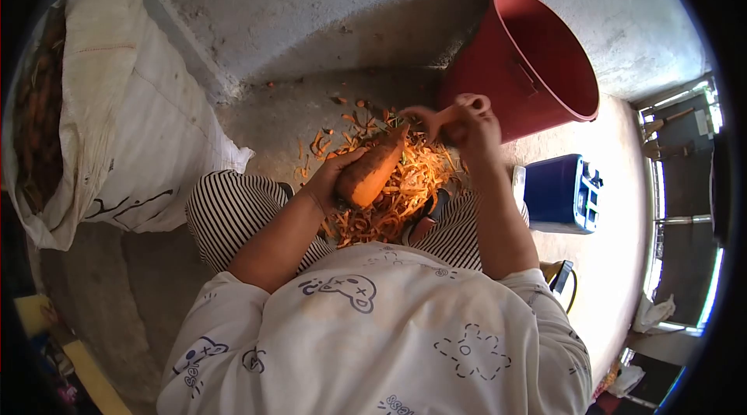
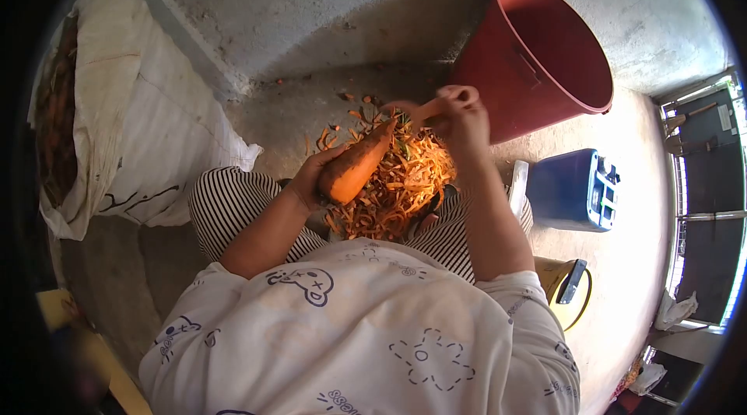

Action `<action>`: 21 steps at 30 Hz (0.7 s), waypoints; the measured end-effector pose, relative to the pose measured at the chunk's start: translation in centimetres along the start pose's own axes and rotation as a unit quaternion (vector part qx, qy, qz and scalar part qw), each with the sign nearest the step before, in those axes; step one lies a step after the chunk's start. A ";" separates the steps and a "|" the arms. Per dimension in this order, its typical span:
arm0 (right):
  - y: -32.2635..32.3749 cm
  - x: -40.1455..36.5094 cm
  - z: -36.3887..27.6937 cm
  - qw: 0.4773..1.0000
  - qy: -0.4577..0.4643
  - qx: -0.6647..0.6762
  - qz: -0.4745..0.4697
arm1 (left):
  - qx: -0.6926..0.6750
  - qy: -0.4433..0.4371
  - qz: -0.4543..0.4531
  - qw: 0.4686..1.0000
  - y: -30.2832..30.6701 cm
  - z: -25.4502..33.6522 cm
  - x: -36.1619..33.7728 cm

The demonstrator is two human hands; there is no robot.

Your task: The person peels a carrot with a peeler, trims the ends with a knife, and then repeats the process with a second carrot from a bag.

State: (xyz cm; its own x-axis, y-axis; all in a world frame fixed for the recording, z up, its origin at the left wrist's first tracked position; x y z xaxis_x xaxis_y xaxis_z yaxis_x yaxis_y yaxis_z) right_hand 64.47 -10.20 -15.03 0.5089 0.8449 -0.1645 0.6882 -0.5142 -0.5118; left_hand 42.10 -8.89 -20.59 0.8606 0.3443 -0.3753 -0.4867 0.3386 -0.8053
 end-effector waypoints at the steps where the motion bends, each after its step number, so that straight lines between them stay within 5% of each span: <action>1: -2.2 -1.8 0.9 0.996 -0.030 0.024 -0.087 | 0.005 -0.004 -0.018 1.000 -0.2 0.1 -0.1; 3: -5.9 -5.6 2.1 0.976 -0.170 -0.041 -0.133 | 0.025 -0.007 -0.029 0.999 -0.4 0.3 -0.2; 8: -2.9 -2.3 4.5 0.975 -0.169 0.059 -0.135 | 0.036 -0.014 -0.037 0.999 0.7 -0.4 0.1; 9: -0.9 -0.5 4.2 0.984 -0.134 0.043 -0.112 | 0.037 0.002 -0.036 0.999 0.7 -0.4 0.0; 10: 2.5 2.7 1.8 0.998 -0.010 0.045 0.050 | 0.037 0.021 -0.033 0.999 0.8 -0.8 -0.6; 12: 8.5 5.7 -0.3 0.959 0.088 -0.229 0.143 | 0.044 0.033 -0.040 0.998 0.6 -0.4 -1.2; 14: 10.5 6.0 -1.7 0.959 0.123 -0.174 0.185 | 0.044 0.013 -0.057 0.997 0.0 0.1 -1.6; 17: 4.2 2.4 -2.7 0.982 0.132 -0.073 0.112 | 0.048 -0.004 -0.015 0.999 1.3 -0.1 -0.4; 21: -4.0 -3.8 0.6 0.989 -0.061 -0.011 -0.133 | 0.036 -0.002 0.006 0.999 1.0 0.0 0.3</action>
Point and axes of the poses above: each hand's wrist, its own x-axis towards the middle knuckle, its own y-axis out of the back of the hand, z = x × y, the point moved 4 cm from there along x, towards the middle knuckle, and after that the axes turned 10 degrees about x, right-handed, at the moved point
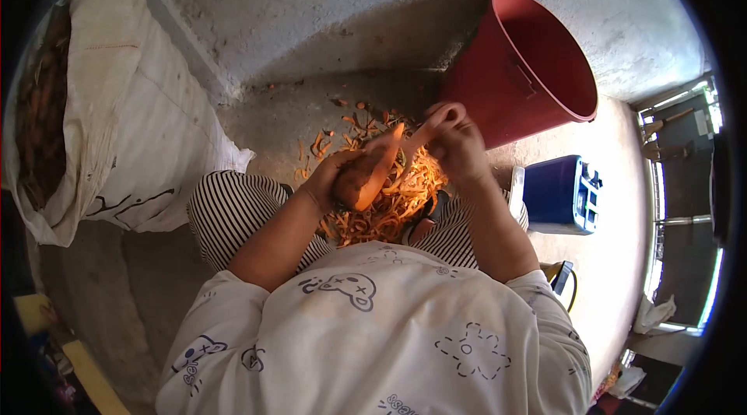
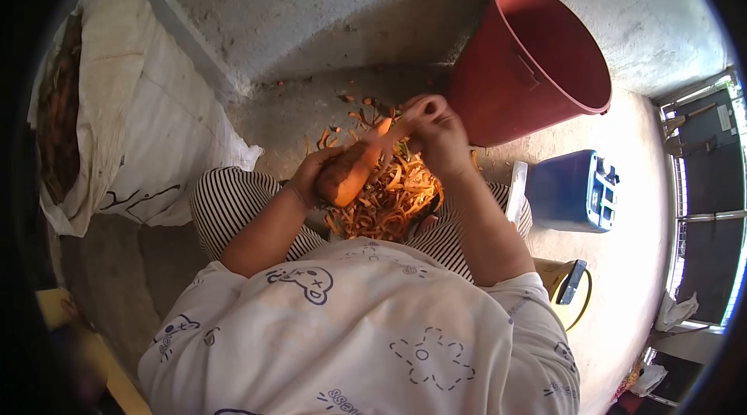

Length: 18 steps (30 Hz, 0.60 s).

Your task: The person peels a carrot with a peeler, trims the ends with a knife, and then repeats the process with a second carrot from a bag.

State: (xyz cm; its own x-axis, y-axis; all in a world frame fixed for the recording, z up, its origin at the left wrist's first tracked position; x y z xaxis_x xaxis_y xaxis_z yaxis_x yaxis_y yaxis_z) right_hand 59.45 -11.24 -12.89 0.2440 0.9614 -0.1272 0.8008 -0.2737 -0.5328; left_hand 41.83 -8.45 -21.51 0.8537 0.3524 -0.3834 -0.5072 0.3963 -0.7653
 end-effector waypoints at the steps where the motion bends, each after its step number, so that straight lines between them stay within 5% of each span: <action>1: -1.8 -0.9 1.0 0.999 -0.039 -0.015 -0.036 | 0.004 0.004 -0.004 1.000 0.1 0.0 0.1; 5: -4.5 -1.7 3.8 0.978 -0.103 -0.096 -0.154 | -0.043 0.013 -0.125 0.991 1.1 -0.7 0.2; 8: -3.9 -0.6 3.4 0.986 -0.101 -0.074 -0.109 | -0.044 0.037 -0.258 0.964 -1.1 -0.1 -0.4; 11: 0.2 2.1 2.4 0.998 -0.042 -0.027 -0.042 | -0.008 0.007 -0.011 1.000 -0.3 -0.4 -0.5; 14: 9.0 5.8 0.5 0.996 0.036 -0.016 0.085 | -0.024 0.035 -0.063 0.997 -0.2 -0.6 -0.7; 15: 12.2 6.0 -0.5 0.956 0.066 -0.244 0.152 | -0.028 0.035 -0.081 0.996 -0.4 -0.6 -0.9; 18: 17.0 5.6 -1.2 0.931 0.108 -0.182 0.298 | -0.033 0.024 -0.098 0.994 -0.9 0.3 -1.4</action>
Point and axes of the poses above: each hand's wrist, its own x-axis towards the middle knuckle, its own y-axis out of the back of the hand, z = x × y, the point moved 4 cm from there along x, towards the middle knuckle, and after that the axes turned 10 degrees about x, right-handed, at the moved point
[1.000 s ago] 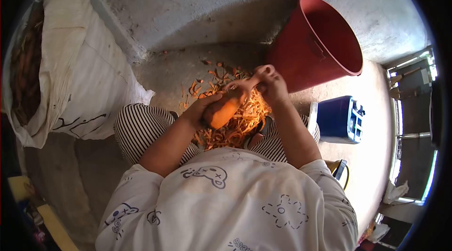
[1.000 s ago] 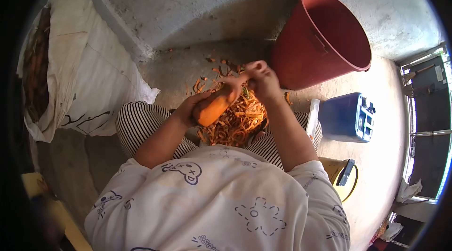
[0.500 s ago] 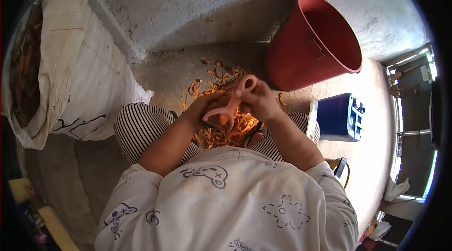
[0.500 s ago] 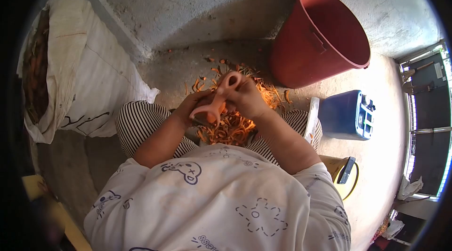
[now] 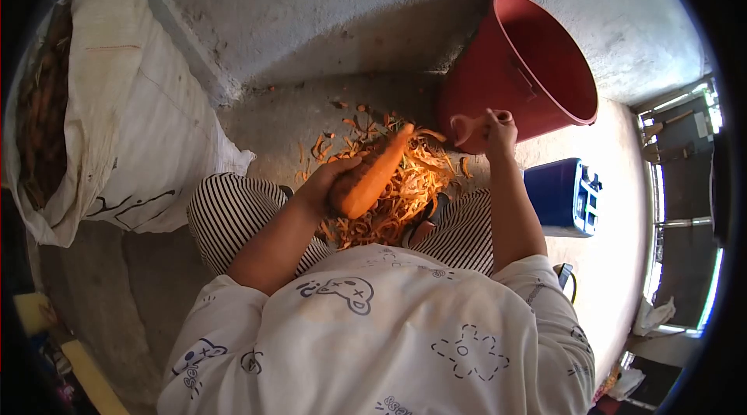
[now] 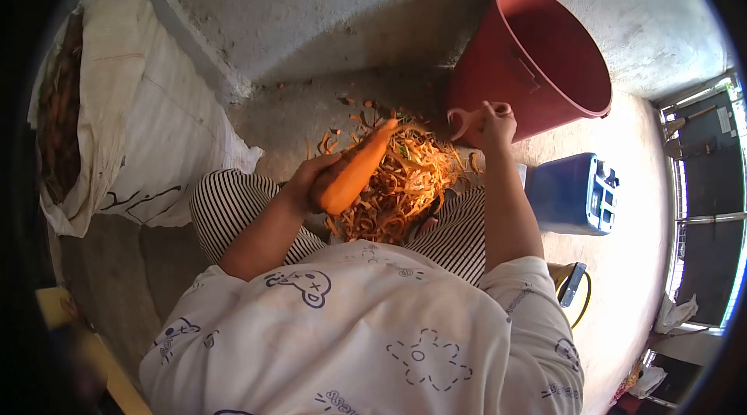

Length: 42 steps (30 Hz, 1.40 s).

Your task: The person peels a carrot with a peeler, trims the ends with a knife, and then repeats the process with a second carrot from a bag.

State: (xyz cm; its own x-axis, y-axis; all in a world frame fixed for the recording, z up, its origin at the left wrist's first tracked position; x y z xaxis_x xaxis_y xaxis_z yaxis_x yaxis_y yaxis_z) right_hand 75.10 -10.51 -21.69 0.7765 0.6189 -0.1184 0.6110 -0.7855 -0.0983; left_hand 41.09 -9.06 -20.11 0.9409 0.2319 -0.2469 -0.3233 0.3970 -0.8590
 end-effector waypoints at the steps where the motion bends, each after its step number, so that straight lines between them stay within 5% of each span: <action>1: -0.5 -1.0 -1.3 0.999 0.009 0.043 0.027 | -0.001 -0.006 0.017 1.000 -0.2 0.2 0.0; 2: -0.9 -2.1 -2.4 0.995 0.018 0.086 0.056 | 0.000 -0.010 0.034 0.999 -0.3 0.4 0.0; 5: -5.5 -7.0 -4.7 0.963 -0.049 0.245 -0.106 | 0.025 -0.013 0.096 0.995 -0.6 0.4 0.5; 10: -10.6 -14.9 -5.8 0.896 -0.160 0.209 -0.357 | -0.004 -0.014 0.089 0.996 1.3 -0.7 1.2; 14: -12.5 -17.5 -5.6 0.862 -0.152 0.121 -0.469 | -0.016 -0.006 -0.042 0.999 0.4 -0.4 1.1; 15: -12.9 -17.8 -5.5 0.854 -0.141 0.095 -0.491 | -0.021 -0.008 -0.009 1.000 0.4 -0.5 1.3; 17: -13.2 -17.5 -5.3 0.861 -0.148 0.110 -0.474 | -0.030 -0.011 0.058 0.998 0.4 -1.1 1.7; 22: -11.4 -12.5 -4.1 0.904 -0.141 0.183 -0.360 | -0.003 -0.010 0.029 1.000 0.2 -0.9 0.7; 25: -6.5 -5.6 -1.4 0.945 -0.142 0.211 -0.207 | 0.003 -0.004 0.041 0.999 0.0 -1.1 0.6; 27: -2.5 -2.0 -0.8 0.998 -0.020 -0.037 -0.056 | 0.018 -0.019 0.045 0.999 -0.1 -0.9 0.5; 30: 0.8 -0.8 -0.2 0.993 0.024 0.048 0.104 | 0.021 -0.043 0.044 0.998 0.0 -0.5 0.4; 35: -7.4 -9.7 -5.2 0.967 -0.031 0.202 -0.153 | -0.003 -0.043 0.046 0.998 -0.6 -0.1 1.3; 38: -10.6 -15.0 -6.3 0.901 -0.117 0.204 -0.366 | 0.037 -0.070 0.010 0.997 -0.7 -0.2 1.3; 42: -12.6 -18.0 -6.1 0.846 -0.165 0.107 -0.495 | 0.004 -0.026 0.012 1.000 0.4 -0.7 1.2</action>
Point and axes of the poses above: each hand's wrist, its own x-axis towards the middle knuckle, its own y-axis out of the back of the hand, z = x × y, the point moved 4 cm from there along x, towards the middle knuckle, and after that the axes turned 10 degrees about x, right-handed, at the moved point
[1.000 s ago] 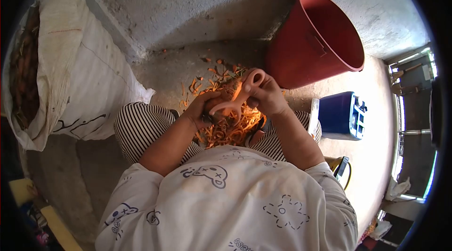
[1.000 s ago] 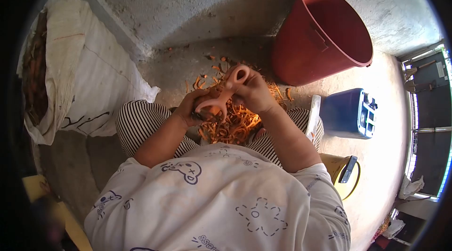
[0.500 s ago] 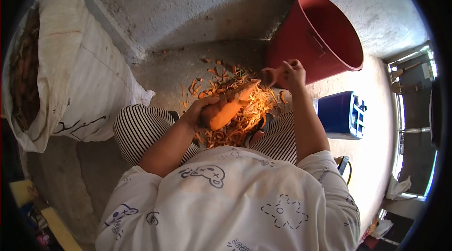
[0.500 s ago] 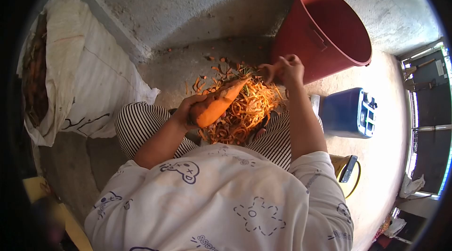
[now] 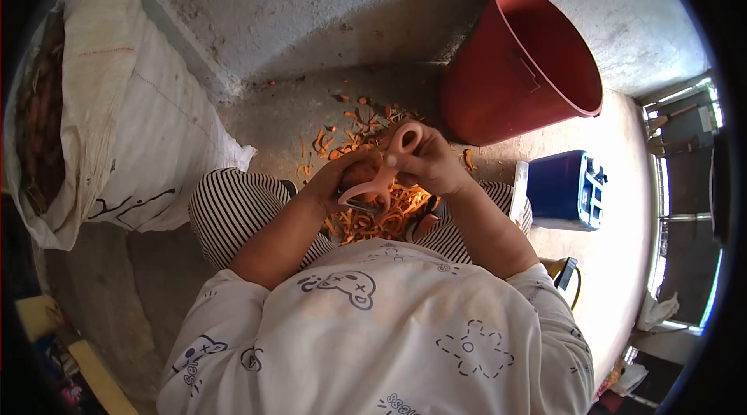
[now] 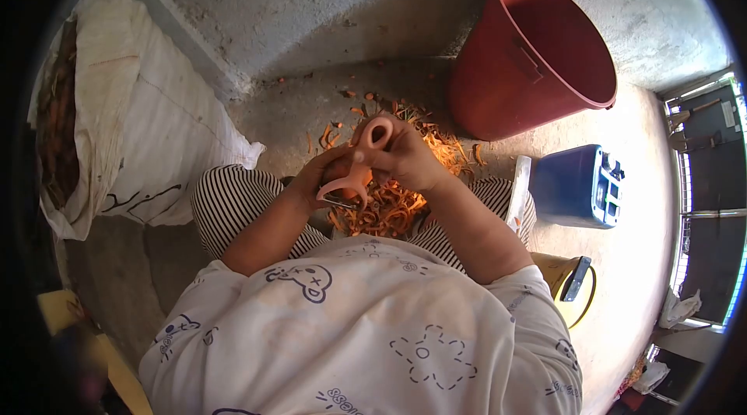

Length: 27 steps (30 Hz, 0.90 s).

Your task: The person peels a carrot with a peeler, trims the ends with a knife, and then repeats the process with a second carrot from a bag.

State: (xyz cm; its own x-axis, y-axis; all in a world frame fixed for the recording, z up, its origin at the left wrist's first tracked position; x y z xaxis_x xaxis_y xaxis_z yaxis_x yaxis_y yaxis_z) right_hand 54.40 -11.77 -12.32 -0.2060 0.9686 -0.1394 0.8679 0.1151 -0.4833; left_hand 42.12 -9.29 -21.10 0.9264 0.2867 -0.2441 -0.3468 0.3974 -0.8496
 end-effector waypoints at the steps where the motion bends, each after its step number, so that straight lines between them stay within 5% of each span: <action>1: -0.4 0.3 0.2 1.000 0.001 -0.022 -0.005 | 0.004 -0.002 -0.002 1.000 -0.1 0.0 0.0; 6: -0.6 1.4 0.1 0.995 0.004 -0.099 0.027 | 0.008 -0.013 0.017 1.000 0.2 -0.3 0.2; 14: 7.5 2.0 -0.6 0.978 0.082 0.099 0.163 | -0.012 0.009 0.026 1.000 -1.1 -0.3 -0.6; 16: 14.1 1.6 0.3 0.955 0.098 0.159 0.230 | -0.012 0.024 0.019 0.999 -0.6 -0.8 -0.7; 18: 19.6 0.2 -0.3 0.885 0.140 -0.144 0.421 | -0.004 0.004 0.022 1.000 -0.9 -0.5 -0.7; 20: 22.9 -2.2 -0.1 0.815 0.151 -0.123 0.545 | 0.013 -0.042 0.038 0.998 -1.6 0.4 -1.2; 23: 20.1 -3.1 -1.6 0.800 0.260 0.005 0.540 | 0.033 -0.039 0.030 0.998 -0.1 0.6 -1.0; 27: 10.2 -1.5 -2.8 0.903 0.243 0.097 0.342 | 0.001 -0.019 0.010 1.000 -0.9 0.7 -0.2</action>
State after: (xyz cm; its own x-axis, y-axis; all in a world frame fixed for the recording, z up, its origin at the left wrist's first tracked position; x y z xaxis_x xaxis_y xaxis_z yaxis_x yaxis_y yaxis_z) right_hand 64.78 -11.43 -14.62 0.6113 0.7864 -0.0887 0.6124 -0.5412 -0.5762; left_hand 42.12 -9.08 -19.96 0.9129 0.3271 -0.2440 -0.3660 0.3920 -0.8440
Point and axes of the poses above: each hand's wrist, its own x-axis towards the middle knuckle, its own y-axis out of the back of the hand, z = x × y, the point moved 4 cm from there along x, towards the middle knuckle, and after that the axes turned 10 degrees about x, right-handed, at the moved point
